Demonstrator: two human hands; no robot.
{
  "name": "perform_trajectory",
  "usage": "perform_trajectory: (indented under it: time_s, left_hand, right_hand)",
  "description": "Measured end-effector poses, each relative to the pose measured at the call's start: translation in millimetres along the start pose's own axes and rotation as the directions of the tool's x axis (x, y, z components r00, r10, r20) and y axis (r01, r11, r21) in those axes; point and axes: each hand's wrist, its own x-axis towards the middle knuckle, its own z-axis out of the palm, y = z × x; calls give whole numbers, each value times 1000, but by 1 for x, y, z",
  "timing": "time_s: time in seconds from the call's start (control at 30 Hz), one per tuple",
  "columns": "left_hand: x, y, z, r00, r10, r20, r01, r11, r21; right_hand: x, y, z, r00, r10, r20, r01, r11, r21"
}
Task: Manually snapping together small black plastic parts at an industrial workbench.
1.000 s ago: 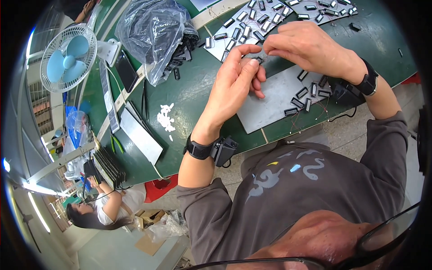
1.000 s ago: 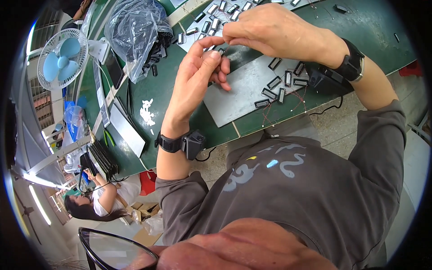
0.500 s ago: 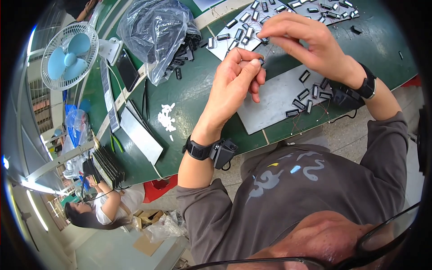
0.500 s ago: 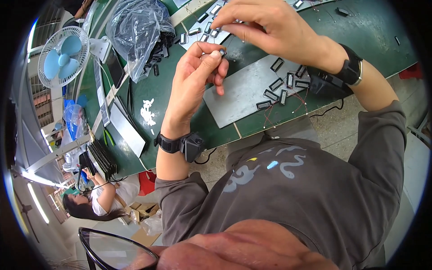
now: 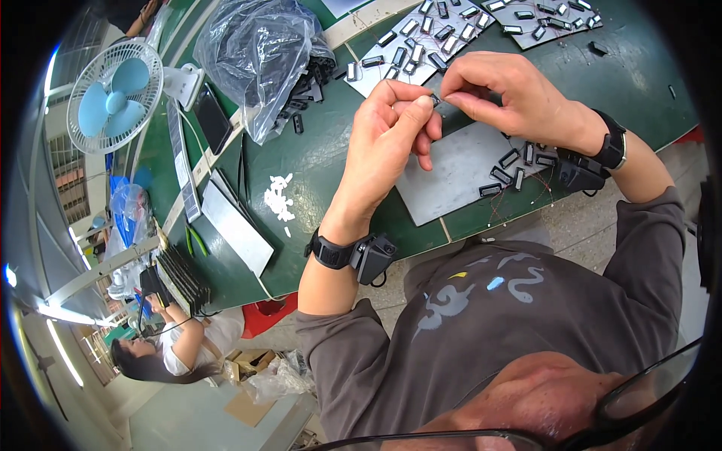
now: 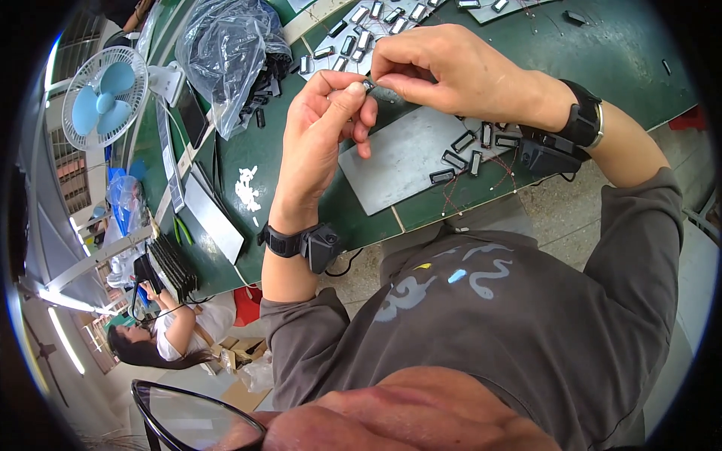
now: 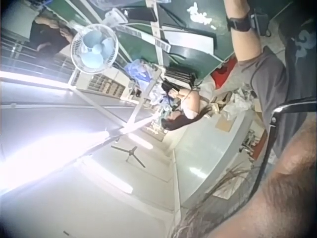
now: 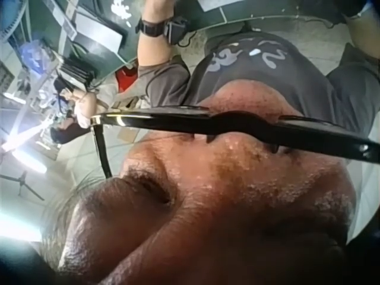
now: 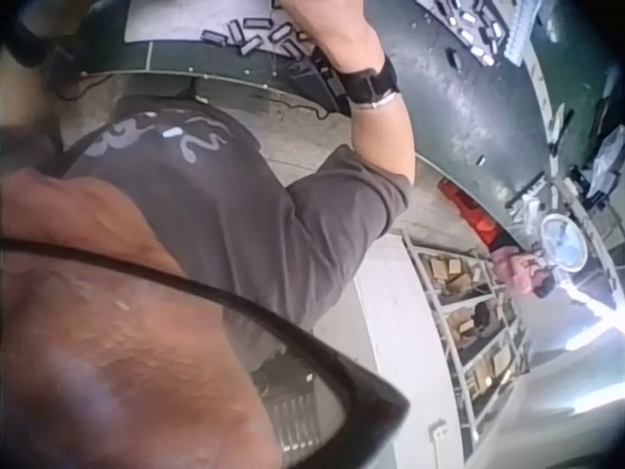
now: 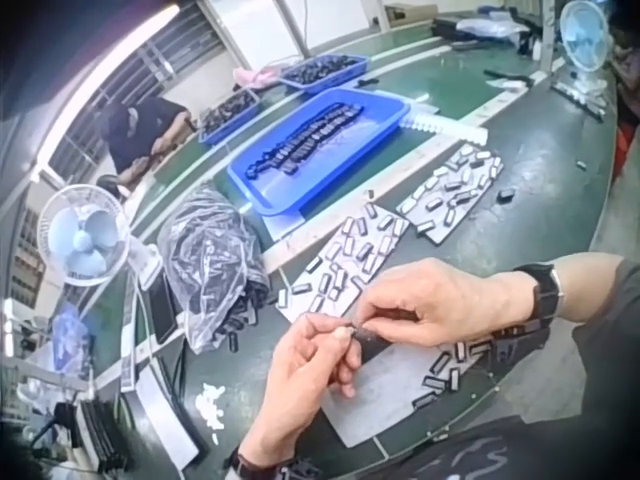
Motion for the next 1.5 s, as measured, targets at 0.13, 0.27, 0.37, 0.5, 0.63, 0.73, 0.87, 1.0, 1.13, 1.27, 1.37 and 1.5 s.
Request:
perform_trajectory:
  time_s: [0.13, 0.27, 0.37, 0.5, 0.63, 0.73, 0.87, 1.0, 1.13, 1.27, 1.37, 1.5]
  left_hand:
    - [0, -2, -1, 1000, -15, 9, 16, 999, -39]
    - [2, -3, -2, 999, -26, 33, 28, 997, -77]
    - [1, -1, -2, 998, -37, 46, 42, 993, -112]
    - [1, -2, -2, 998, -33, 45, 38, 992, -119]
    - [0, -1, -1, 998, -36, 44, 40, 994, -101]
    - [1, -2, -1, 999, -30, 45, 34, 994, -100]
    - [0, -2, -1, 998, -28, 56, 34, 994, -106]
    - [0, -1, -2, 997, -36, 70, 44, 991, -125]
    - [2, -1, -4, 995, -35, 89, 49, 987, -156]
    - [3, -3, -4, 996, -10, 84, 25, 984, -175]
    - [6, -5, -2, 997, -3, 80, 19, 979, -201]
    - [7, -7, -6, 1000, 1, 27, 5, 978, -207]
  right_hand:
    - [2, -3, 1, 998, 52, 24, -53, 998, 18]
    - [2, 2, 2, 1000, 13, 11, -14, 1000, 4]
    - [2, 0, 0, 999, 40, 14, -40, 999, 15]
    - [2, -1, 1, 1000, 28, -10, -28, 1000, -5]
    - [1, 0, 1, 1000, 24, -15, -24, 1000, 1]
    - [2, 0, 1, 1000, 23, -14, -23, 1000, -3]
    - [1, 0, 2, 1000, 22, -11, -22, 1000, -1]
    - [3, -2, -3, 998, 54, 32, -54, 998, 20]
    - [2, 1, -5, 973, 201, 113, -220, 954, 203]
    - [5, -1, -5, 932, 318, 176, -363, 812, 456]
    - [6, -4, -7, 897, 382, 224, -439, 704, 558]
    - [9, -7, -9, 856, 424, 296, -512, 617, 598]
